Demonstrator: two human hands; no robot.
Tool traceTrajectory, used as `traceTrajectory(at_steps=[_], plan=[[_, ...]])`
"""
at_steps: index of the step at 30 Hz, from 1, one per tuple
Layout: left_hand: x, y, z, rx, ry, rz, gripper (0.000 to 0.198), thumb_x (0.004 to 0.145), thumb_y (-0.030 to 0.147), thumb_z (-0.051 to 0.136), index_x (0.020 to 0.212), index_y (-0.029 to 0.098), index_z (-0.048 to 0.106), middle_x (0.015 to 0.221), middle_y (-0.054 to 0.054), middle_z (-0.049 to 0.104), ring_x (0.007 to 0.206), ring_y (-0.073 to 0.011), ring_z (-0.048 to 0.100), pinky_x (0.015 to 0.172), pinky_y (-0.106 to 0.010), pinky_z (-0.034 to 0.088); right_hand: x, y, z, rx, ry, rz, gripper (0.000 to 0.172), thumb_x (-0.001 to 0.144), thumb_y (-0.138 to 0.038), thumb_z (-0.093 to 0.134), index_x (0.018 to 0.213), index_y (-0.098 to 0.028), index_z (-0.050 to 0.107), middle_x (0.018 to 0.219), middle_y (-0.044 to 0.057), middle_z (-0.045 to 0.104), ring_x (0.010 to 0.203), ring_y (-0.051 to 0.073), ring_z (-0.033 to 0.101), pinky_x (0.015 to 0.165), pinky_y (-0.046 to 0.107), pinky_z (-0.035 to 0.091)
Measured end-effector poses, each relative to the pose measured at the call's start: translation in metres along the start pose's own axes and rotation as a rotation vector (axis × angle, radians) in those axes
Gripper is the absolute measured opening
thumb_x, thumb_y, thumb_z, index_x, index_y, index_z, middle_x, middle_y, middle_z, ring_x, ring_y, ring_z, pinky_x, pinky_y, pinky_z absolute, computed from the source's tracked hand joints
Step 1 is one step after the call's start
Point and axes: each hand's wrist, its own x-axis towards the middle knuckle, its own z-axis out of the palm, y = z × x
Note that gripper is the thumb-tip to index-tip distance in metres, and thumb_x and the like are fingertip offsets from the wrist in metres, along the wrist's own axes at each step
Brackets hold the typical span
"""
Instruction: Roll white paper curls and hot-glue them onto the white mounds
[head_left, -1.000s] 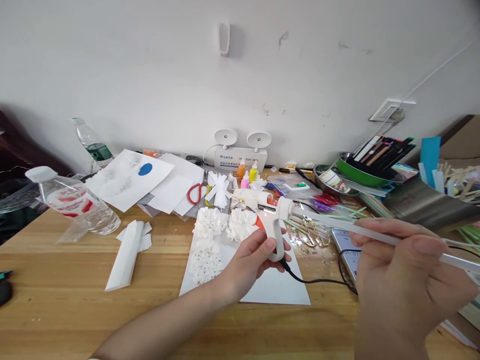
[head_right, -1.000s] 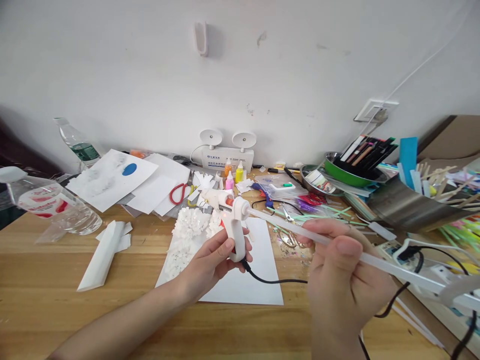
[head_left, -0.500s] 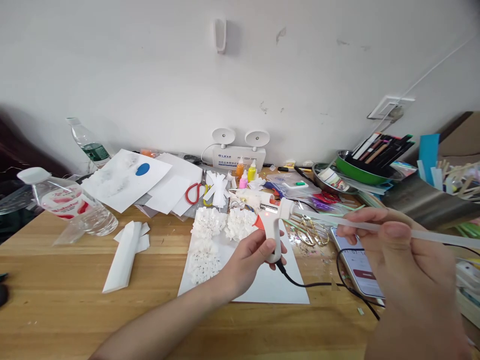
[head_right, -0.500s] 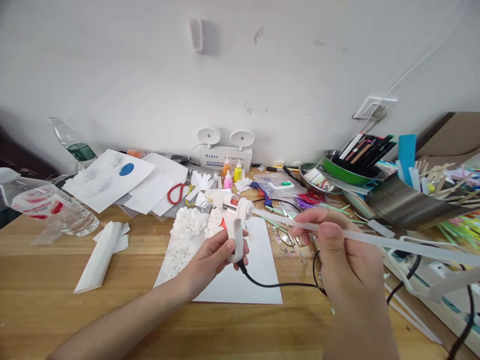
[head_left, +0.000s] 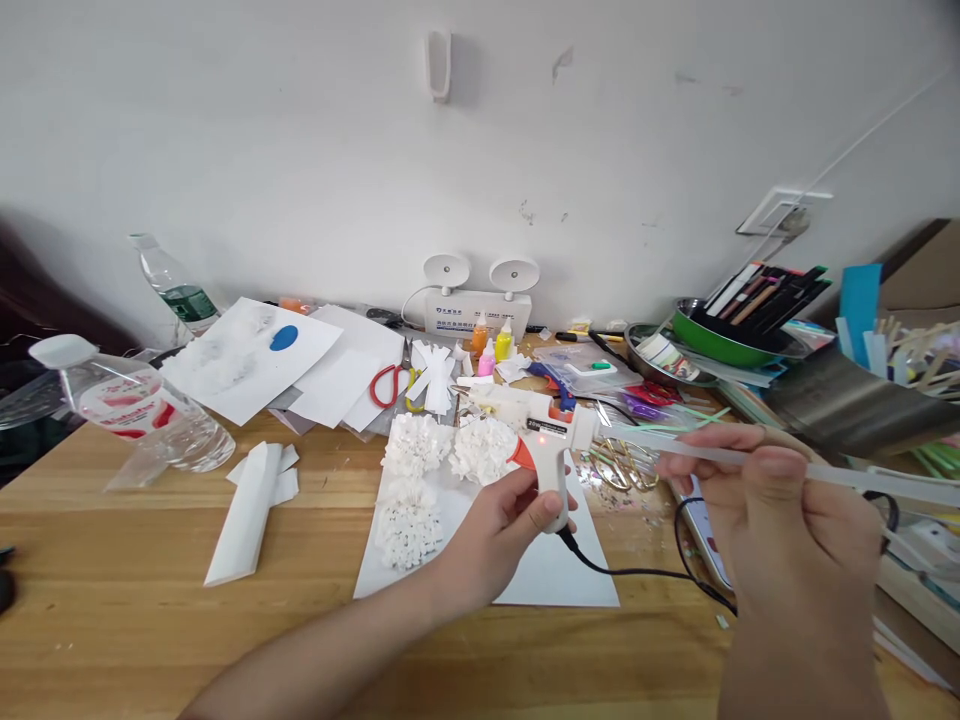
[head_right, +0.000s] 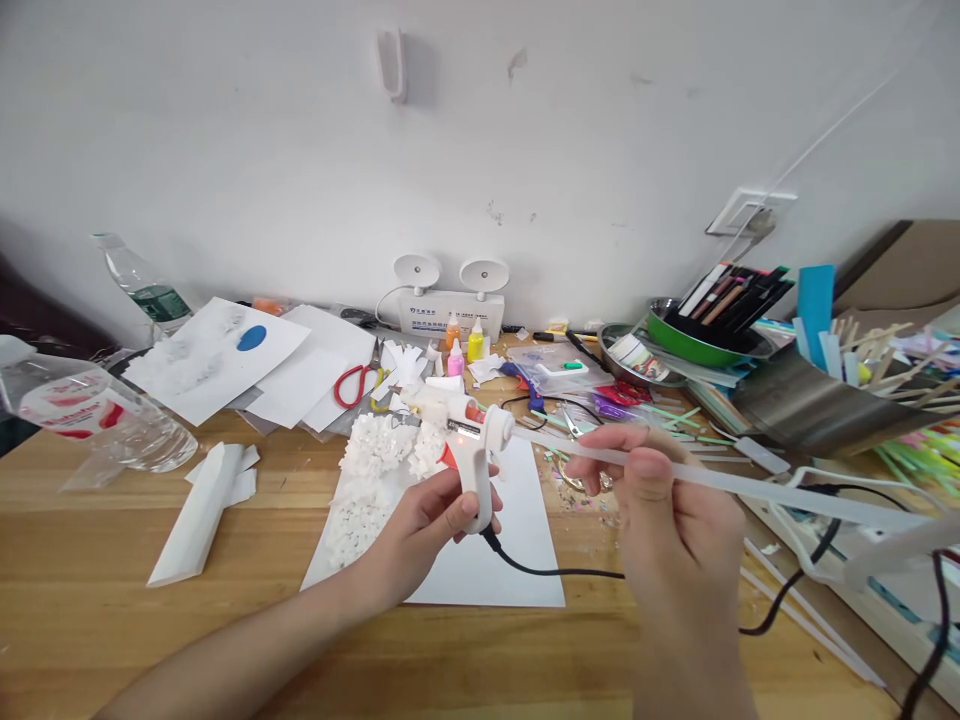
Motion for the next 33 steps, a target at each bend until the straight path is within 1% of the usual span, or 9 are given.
traceTrajectory(at_steps=[4, 11, 13, 16, 20, 24, 27, 31, 33], plan=[[-0.002, 0.002, 0.002, 0.004, 0.015, 0.007, 0.032, 0.081, 0.044, 0.05, 0.092, 0.015, 0.057, 0.085, -0.006, 0.056, 0.077, -0.0155, 0.054, 0.066, -0.025, 0.039, 0.0, 0.001, -0.002, 0.206, -0.079, 0.004, 0.023, 0.081, -0.036, 0.051, 0.079, -0.017, 0.064, 0.079, 0.005, 0.057, 0.061, 0.015, 0.054, 0.046, 0.029, 0.04], [-0.004, -0.003, 0.005, 0.121, 0.071, -0.017, 0.04, 0.074, 0.052, 0.053, 0.084, 0.014, 0.061, 0.079, -0.007, 0.058, 0.077, -0.019, 0.051, 0.068, -0.028, 0.04, -0.005, -0.003, 0.003, 0.057, 0.151, 0.045, 0.032, 0.08, -0.041, 0.052, 0.066, -0.014, 0.065, 0.065, 0.005, 0.057, 0.053, 0.015, 0.053, 0.045, 0.029, 0.041], [-0.004, -0.004, 0.004, 0.137, 0.076, -0.017, 0.04, 0.073, 0.052, 0.054, 0.083, 0.014, 0.062, 0.078, -0.007, 0.059, 0.077, -0.0194, 0.051, 0.068, -0.028, 0.039, -0.004, -0.002, 0.003, 0.124, 0.132, 0.05, 0.035, 0.08, -0.043, 0.051, 0.065, -0.014, 0.065, 0.066, 0.005, 0.057, 0.053, 0.014, 0.053, 0.047, 0.03, 0.042], [-0.005, -0.002, 0.004, 0.128, 0.078, -0.006, 0.039, 0.074, 0.051, 0.055, 0.081, 0.014, 0.063, 0.077, -0.007, 0.059, 0.077, -0.0196, 0.051, 0.067, -0.028, 0.039, -0.003, 0.0, 0.003, 0.226, 0.047, 0.026, 0.028, 0.079, -0.04, 0.053, 0.07, -0.016, 0.065, 0.074, 0.004, 0.057, 0.059, 0.014, 0.054, 0.051, 0.031, 0.044], [-0.006, -0.001, 0.005, 0.066, 0.06, -0.002, 0.038, 0.073, 0.05, 0.056, 0.078, 0.013, 0.064, 0.076, -0.007, 0.059, 0.076, -0.0188, 0.052, 0.066, -0.028, 0.039, -0.005, 0.001, 0.002, 0.211, -0.024, -0.042, 0.025, 0.081, -0.038, 0.051, 0.076, -0.018, 0.066, 0.074, 0.004, 0.056, 0.067, 0.016, 0.055, 0.056, 0.032, 0.045], [-0.006, -0.002, 0.006, 0.034, 0.051, -0.006, 0.038, 0.072, 0.05, 0.057, 0.075, 0.013, 0.064, 0.078, -0.007, 0.059, 0.077, -0.0191, 0.053, 0.065, -0.027, 0.038, -0.009, -0.001, 0.004, 0.142, 0.123, -0.009, 0.028, 0.081, -0.035, 0.053, 0.066, -0.015, 0.065, 0.076, 0.005, 0.06, 0.056, 0.014, 0.057, 0.049, 0.031, 0.045], [-0.005, -0.002, 0.007, 0.002, 0.037, -0.017, 0.037, 0.073, 0.049, 0.057, 0.074, 0.012, 0.063, 0.078, -0.008, 0.06, 0.076, -0.0181, 0.053, 0.06, -0.025, 0.036, -0.01, -0.001, 0.006, 0.132, 0.159, 0.008, 0.034, 0.08, -0.039, 0.053, 0.06, -0.014, 0.064, 0.071, 0.007, 0.062, 0.052, 0.014, 0.057, 0.045, 0.03, 0.044], [-0.003, -0.001, 0.008, -0.076, 0.015, -0.064, 0.038, 0.072, 0.049, 0.058, 0.08, 0.012, 0.062, 0.079, -0.007, 0.06, 0.07, -0.0157, 0.055, 0.052, -0.023, 0.031, -0.011, 0.005, 0.005, 0.079, 0.093, 0.085, 0.023, 0.072, -0.039, 0.062, 0.081, -0.019, 0.068, 0.068, 0.004, 0.064, 0.057, 0.015, 0.058, 0.051, 0.029, 0.047], [-0.002, -0.003, 0.008, -0.112, 0.006, -0.065, 0.038, 0.072, 0.049, 0.059, 0.084, 0.013, 0.062, 0.08, -0.007, 0.061, 0.07, -0.0157, 0.056, 0.052, -0.022, 0.031, -0.01, 0.007, 0.005, 0.008, 0.017, 0.148, 0.027, 0.066, -0.034, 0.069, 0.09, -0.023, 0.067, 0.075, 0.003, 0.066, 0.063, 0.015, 0.06, 0.058, 0.03, 0.05]])
